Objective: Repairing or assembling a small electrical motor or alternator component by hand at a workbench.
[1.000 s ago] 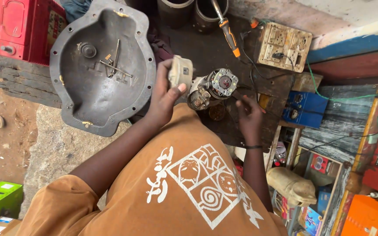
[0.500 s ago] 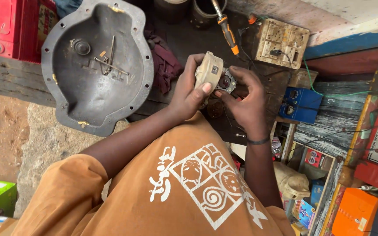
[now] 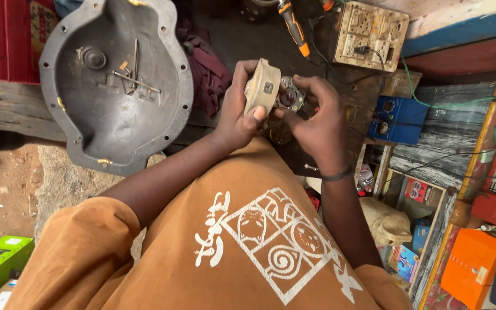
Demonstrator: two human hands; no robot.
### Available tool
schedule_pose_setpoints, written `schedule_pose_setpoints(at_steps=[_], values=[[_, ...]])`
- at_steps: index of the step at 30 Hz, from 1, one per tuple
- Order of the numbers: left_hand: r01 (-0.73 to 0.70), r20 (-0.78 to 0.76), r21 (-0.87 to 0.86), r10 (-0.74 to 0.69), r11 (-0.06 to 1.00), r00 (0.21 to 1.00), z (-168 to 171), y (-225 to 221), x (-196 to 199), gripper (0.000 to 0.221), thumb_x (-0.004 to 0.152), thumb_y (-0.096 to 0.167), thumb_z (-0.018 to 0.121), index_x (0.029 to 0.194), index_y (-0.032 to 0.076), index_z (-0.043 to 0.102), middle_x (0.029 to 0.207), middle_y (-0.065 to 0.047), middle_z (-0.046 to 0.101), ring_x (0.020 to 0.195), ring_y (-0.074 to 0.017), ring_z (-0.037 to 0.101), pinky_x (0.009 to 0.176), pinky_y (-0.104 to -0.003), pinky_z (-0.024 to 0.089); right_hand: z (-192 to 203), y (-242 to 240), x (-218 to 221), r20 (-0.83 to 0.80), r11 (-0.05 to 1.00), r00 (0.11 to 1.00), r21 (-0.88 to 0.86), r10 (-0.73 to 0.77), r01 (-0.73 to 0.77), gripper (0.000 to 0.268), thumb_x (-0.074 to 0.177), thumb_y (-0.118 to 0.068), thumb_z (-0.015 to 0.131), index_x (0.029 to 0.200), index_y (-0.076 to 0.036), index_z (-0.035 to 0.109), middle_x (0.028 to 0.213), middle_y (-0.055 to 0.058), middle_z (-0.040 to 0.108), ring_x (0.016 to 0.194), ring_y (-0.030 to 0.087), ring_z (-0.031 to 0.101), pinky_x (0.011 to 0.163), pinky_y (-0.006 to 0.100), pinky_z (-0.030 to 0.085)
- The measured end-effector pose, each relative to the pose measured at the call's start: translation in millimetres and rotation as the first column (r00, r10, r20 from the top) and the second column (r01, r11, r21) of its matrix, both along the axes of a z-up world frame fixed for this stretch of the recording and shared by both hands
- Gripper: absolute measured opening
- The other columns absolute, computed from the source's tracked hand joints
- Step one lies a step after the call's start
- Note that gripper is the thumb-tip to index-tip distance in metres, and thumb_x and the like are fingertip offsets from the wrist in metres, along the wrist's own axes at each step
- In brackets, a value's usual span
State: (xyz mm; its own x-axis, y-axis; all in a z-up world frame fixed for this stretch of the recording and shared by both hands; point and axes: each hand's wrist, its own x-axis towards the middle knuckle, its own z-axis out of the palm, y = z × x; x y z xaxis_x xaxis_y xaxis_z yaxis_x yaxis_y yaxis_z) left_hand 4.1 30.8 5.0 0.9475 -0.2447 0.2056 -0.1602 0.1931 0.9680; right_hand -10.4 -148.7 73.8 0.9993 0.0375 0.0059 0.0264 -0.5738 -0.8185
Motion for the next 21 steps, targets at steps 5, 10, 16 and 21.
schedule_pose_setpoints(at_steps=[5,10,16,21], values=[[-0.101,0.097,0.096,0.091,0.99,0.991,-9.3,-1.3,-2.2,0.096,0.094,0.082,0.053,0.143,0.0,0.04,0.122,-0.014,0.061,0.111,-0.0222,0.066,0.1,-0.034,0.054,16.4,-1.7,5.7,0.085,0.98,0.993,-0.188,0.083,-0.066,0.054,0.071,-0.009,0.094,0.118,0.0,0.069,0.123,0.015,0.07,0.112,0.03,0.071,0.095,0.039,0.058],[-0.077,0.088,0.096,0.068,0.992,0.994,-4.2,-2.1,0.4,0.097,0.093,0.084,0.052,0.141,0.0,0.039,0.122,-0.012,0.063,0.109,-0.0191,0.068,0.097,-0.034,0.055,24.0,2.9,17.8,0.107,0.9,0.976,-0.418,0.188,-0.128,0.045,0.067,-0.01,0.09,0.107,-0.001,0.071,0.124,0.013,0.071,0.109,0.033,0.071,0.091,0.04,0.057],[-0.041,0.004,0.031,0.041,0.999,0.999,1.9,-1.9,0.1,0.103,0.084,0.085,0.055,0.138,-0.001,0.038,0.115,-0.011,0.066,0.098,-0.0157,0.072,0.087,-0.035,0.062,38.9,9.5,27.2,0.017,0.889,0.984,-0.432,0.177,-0.152,0.045,0.07,-0.015,0.09,0.109,-0.003,0.073,0.113,0.01,0.074,0.105,0.033,0.071,0.084,0.043,0.055],[-0.077,-0.06,-0.355,0.059,0.932,0.996,-15.5,-10.2,-10.2,0.099,0.09,0.076,0.064,0.145,0.0,0.032,0.127,-0.019,0.065,0.128,-0.0245,0.065,0.117,-0.04,0.05,0.6,-17.7,15.5,0.062,0.948,0.97,-0.233,0.237,-0.217,0.059,0.074,-0.017,0.097,0.122,-0.001,0.067,0.13,0.017,0.069,0.118,0.027,0.07,0.102,0.038,0.056]])
